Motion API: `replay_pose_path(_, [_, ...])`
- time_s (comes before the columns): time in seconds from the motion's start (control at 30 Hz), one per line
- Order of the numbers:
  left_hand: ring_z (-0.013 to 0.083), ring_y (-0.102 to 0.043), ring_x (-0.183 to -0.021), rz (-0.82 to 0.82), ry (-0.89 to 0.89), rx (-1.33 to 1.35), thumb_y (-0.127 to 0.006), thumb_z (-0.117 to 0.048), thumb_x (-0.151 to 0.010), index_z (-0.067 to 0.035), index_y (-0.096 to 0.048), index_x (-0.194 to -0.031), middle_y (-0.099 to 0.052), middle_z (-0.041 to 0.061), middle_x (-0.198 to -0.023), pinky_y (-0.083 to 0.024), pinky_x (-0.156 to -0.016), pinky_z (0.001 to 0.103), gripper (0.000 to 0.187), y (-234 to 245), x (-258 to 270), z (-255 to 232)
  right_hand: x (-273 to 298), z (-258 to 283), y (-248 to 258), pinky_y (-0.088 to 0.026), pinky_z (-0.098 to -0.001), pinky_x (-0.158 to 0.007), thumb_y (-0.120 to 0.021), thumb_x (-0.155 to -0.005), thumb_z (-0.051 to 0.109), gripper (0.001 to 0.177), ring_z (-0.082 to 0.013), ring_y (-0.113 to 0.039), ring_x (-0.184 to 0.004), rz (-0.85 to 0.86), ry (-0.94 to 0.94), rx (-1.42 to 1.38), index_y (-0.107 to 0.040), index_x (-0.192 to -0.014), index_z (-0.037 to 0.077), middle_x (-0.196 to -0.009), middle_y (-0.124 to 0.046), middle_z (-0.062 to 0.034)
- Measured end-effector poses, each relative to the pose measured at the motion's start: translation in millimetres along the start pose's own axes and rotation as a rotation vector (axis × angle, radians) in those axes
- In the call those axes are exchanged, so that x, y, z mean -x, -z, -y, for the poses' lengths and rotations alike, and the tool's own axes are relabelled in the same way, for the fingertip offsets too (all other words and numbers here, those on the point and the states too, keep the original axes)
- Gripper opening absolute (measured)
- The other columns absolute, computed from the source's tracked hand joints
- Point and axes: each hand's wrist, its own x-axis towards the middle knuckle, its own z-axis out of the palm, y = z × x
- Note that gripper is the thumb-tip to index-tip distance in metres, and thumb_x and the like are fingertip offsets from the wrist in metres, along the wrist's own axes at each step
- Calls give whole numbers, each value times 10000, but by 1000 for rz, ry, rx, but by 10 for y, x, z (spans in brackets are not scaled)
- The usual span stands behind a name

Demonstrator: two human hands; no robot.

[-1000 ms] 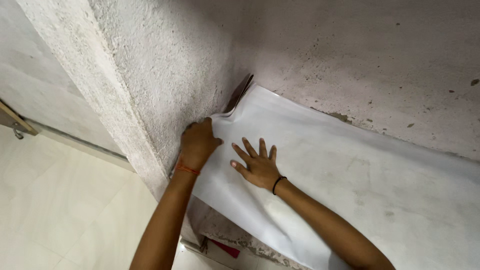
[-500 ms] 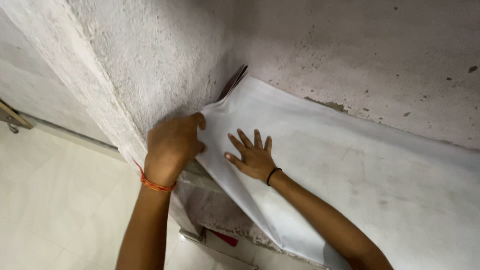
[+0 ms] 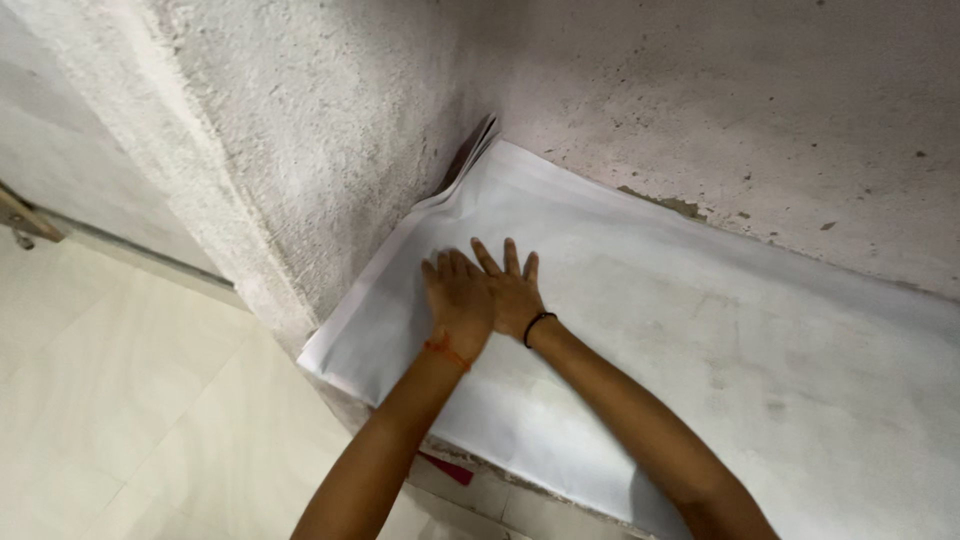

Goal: The person lays a white sheet on a concrete shelf, then repeatedly picks folded garments from a bed and places them on the shelf. The person handles pants, shorts, and shirts one at a time, arranging them in a neat stack.

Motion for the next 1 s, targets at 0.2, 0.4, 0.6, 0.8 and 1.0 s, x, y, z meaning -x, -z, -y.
replay_pose_path(0.2, [343, -674, -1035, -528, 62, 366, -703, -86, -871, 45, -393, -1506, -359, 351, -1578, -582, -834, 399, 719, -219, -947, 223, 45, 49, 14, -48, -746, -1207, -393, -1092, 469, 510, -483, -24, -1620, 112, -93, 89, -465, -1530, 217, -1731, -249, -72])
replay_pose_path(0.4, [430, -710, -945, -736, 53, 586, -834, -239, -728, 67, -405, -1428, -614, 308, -1221, -590, -755, 475, 877, -217, -1755, 345, 137, 168, 160, 4, -727, -1174, -344, -1012, 546, 625, -456, -8, -1539, -42, -73, -163, -310, -1585, 300, -1694, -159, -26])
replay_pose_path(0.6, [384, -746, -867, -666, 80, 600, -725, -101, -926, -4, -716, -1047, -746, 219, -965, -605, -786, 448, 155, -244, -2132, 468, 142, 159, 185, 7, -724, -1171, -343, -1009, 549, 626, -472, -2, -1543, -41, -64, -182, -304, -1592, 324, -1707, -148, -22])
replay_pose_path(0.8, [382, -745, -781, -834, 80, 733, -664, -13, -937, 41, -709, -1023, -741, 250, -913, -606, -678, 428, 111, -130, -1948, 578, -1, 97, 251, 84, -736, -1151, -322, -996, 621, 658, -461, 91, -1544, -34, -56, -142, -263, -1593, 351, -1716, -84, -4])
replay_pose_path(1.0, [371, -747, -736, -761, 88, 549, -638, 17, -932, 46, -668, -1033, -737, 247, -868, -614, -634, 423, 109, -339, -2213, 513, -118, 32, 235, 75, -727, -1172, -292, -962, 678, 712, -440, 95, -1551, 11, -60, -167, -249, -1603, 371, -1710, -76, 11])
